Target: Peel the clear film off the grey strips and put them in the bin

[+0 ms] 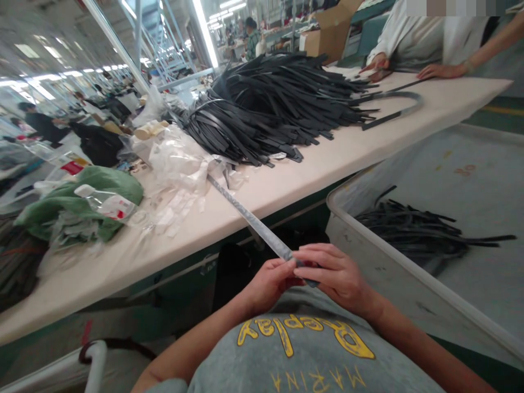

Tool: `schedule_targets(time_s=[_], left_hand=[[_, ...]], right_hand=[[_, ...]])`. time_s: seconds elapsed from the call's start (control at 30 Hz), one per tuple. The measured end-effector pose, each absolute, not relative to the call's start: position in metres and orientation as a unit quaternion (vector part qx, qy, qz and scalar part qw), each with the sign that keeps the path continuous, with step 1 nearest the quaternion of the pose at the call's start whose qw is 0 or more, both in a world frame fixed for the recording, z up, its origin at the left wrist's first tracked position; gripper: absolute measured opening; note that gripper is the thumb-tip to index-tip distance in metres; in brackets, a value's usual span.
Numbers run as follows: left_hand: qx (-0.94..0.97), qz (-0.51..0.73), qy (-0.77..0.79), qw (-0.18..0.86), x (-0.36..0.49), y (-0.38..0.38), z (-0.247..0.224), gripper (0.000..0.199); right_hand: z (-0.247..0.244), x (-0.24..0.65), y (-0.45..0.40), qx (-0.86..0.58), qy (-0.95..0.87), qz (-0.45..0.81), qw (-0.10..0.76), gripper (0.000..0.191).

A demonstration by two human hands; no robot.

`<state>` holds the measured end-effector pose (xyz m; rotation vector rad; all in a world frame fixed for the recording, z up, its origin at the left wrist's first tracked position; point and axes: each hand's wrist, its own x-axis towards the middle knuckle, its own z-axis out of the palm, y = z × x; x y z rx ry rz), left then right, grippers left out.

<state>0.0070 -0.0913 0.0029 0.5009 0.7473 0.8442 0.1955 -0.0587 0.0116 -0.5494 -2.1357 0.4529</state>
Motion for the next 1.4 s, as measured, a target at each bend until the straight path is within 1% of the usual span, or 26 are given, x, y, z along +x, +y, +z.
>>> schedule_targets(time_s=[0.1, 0.13, 0.2, 0.3, 0.37, 0.4, 0.47, 0.5, 0.57, 0.63, 0.73, 0.8, 0.87, 0.93, 1.1, 1.2, 1.23, 1.3, 1.4], left_hand=[[0.199, 0.436, 0.349, 0.805, -0.002, -0.075, 0.001, 0.04], [0.183, 0.465, 0.36, 0.788, -0.009, -0.064, 0.001, 0.042], [0.152, 0.538, 0.39, 0.732, -0.027, -0.034, 0.003, 0.038], [0.125, 0.649, 0.427, 0.617, -0.06, 0.017, 0.015, 0.025], [0.121, 0.698, 0.434, 0.557, -0.078, 0.044, 0.026, 0.022], [0.124, 0.713, 0.433, 0.538, -0.084, 0.052, 0.031, 0.021], [0.156, 0.728, 0.426, 0.514, -0.089, 0.058, 0.039, 0.02], [0.188, 0.725, 0.423, 0.51, -0.087, 0.056, 0.041, 0.022], [0.276, 0.691, 0.422, 0.518, -0.078, 0.044, 0.039, 0.03], [0.36, 0.618, 0.428, 0.553, -0.065, 0.026, 0.031, 0.038], [0.448, 0.483, 0.432, 0.616, -0.048, -0.004, 0.015, 0.042], [0.49, 0.411, 0.427, 0.64, -0.04, -0.021, 0.008, 0.042], [0.519, 0.362, 0.423, 0.649, -0.036, -0.032, 0.005, 0.04], [0.535, 0.342, 0.425, 0.645, -0.033, -0.038, 0.007, 0.039], [0.561, 0.401, 0.413, 0.595, -0.019, -0.031, 0.023, 0.047], [0.587, 0.423, 0.432, 0.538, -0.005, -0.026, 0.027, 0.032], [0.599, 0.421, 0.443, 0.517, -0.001, -0.028, 0.027, 0.03], [0.621, 0.395, 0.462, 0.495, 0.005, -0.036, 0.021, 0.03], [0.644, 0.338, 0.472, 0.499, 0.003, -0.053, 0.002, 0.029]], right_hand=[[0.013, 0.205, -0.059, -0.205, -0.83, 0.33, 0.401, 0.021], [0.011, 0.212, -0.062, -0.227, -0.811, 0.379, 0.383, 0.021], [0.002, 0.23, -0.071, -0.296, -0.775, 0.446, 0.335, 0.024], [-0.017, 0.252, -0.087, -0.395, -0.739, 0.49, 0.239, 0.032], [-0.028, 0.258, -0.096, -0.422, -0.724, 0.515, 0.179, 0.038], [-0.032, 0.257, -0.098, -0.424, -0.72, 0.526, 0.159, 0.04], [-0.033, 0.25, -0.096, -0.422, -0.716, 0.535, 0.15, 0.043], [-0.031, 0.244, -0.092, -0.423, -0.716, 0.533, 0.159, 0.042], [-0.022, 0.231, -0.079, -0.427, -0.71, 0.52, 0.206, 0.038], [-0.008, 0.218, -0.06, -0.421, -0.694, 0.509, 0.288, 0.033], [0.018, 0.202, -0.028, -0.374, -0.653, 0.506, 0.421, 0.027], [0.034, 0.195, -0.011, -0.34, -0.633, 0.513, 0.469, 0.025], [0.046, 0.188, 0.0, -0.318, -0.624, 0.524, 0.485, 0.025], [0.053, 0.181, 0.005, -0.308, -0.62, 0.529, 0.491, 0.027], [0.051, 0.16, 0.003, -0.331, -0.587, 0.52, 0.525, 0.027], [0.048, 0.154, -0.003, -0.334, -0.558, 0.531, 0.543, 0.027], [0.048, 0.154, -0.005, -0.328, -0.553, 0.534, 0.549, 0.028], [0.049, 0.16, -0.01, -0.314, -0.551, 0.534, 0.56, 0.029], [0.05, 0.175, -0.017, -0.303, -0.546, 0.519, 0.584, 0.03]])
